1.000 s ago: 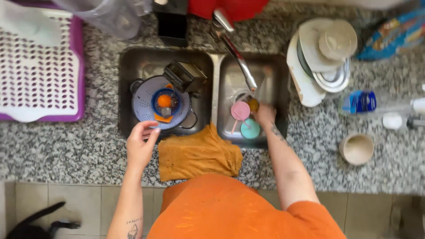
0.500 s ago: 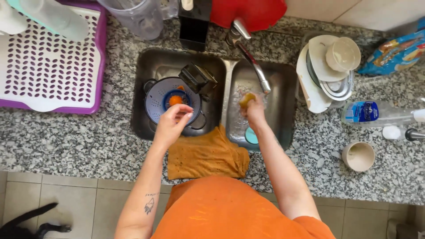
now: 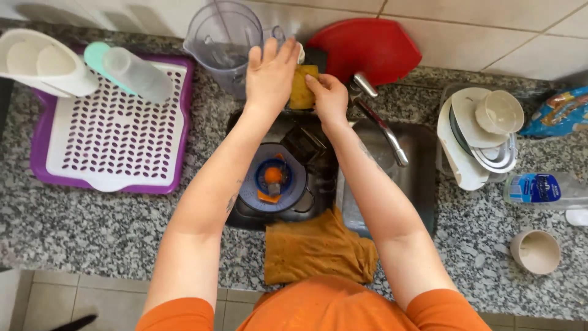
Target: The person washes a clear glass, a light blue tumbler, and a pink cup in a kitchen sink using a yellow sponge and running water. They rinse each item thoroughly and place them on a purple dish rack to dry.
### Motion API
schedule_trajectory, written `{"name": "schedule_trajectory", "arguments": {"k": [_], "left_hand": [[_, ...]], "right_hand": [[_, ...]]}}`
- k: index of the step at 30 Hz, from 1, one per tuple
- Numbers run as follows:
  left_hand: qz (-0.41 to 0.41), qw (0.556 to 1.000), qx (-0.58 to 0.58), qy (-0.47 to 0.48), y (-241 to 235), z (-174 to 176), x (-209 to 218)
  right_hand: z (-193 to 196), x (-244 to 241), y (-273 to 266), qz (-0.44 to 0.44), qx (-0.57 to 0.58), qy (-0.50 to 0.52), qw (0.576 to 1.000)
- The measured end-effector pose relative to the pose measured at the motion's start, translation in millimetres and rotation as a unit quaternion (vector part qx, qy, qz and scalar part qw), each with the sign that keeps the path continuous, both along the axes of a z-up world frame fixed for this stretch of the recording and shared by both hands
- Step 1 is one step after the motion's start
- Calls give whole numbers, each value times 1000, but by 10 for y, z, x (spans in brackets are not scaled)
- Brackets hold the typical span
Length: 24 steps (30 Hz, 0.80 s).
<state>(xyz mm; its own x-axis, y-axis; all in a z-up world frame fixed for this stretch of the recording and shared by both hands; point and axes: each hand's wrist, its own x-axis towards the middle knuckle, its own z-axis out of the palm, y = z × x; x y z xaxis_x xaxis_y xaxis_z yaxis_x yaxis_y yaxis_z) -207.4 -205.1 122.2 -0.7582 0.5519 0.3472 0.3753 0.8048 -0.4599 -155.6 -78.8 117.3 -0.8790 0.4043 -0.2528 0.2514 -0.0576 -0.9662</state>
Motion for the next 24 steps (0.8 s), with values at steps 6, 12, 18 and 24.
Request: {"name": "schedule_trajectory", "arguments": {"k": [6, 12, 18, 24], "left_hand": [[-54, 997, 42, -39, 96, -59, -263], [-39, 996, 43, -68, 150, 40, -254], [-93, 993, 65, -45, 66, 36, -111], [-37, 902, 354, -242, -310, 432, 1997]], "right_hand": [[29, -204, -112, -21, 38, -65, 997], [14, -246, -221, -35, -20, -38, 998], [-428, 347, 96, 5, -197, 17, 980], [-974, 1626, 1195, -106, -513, -38, 851]]}}
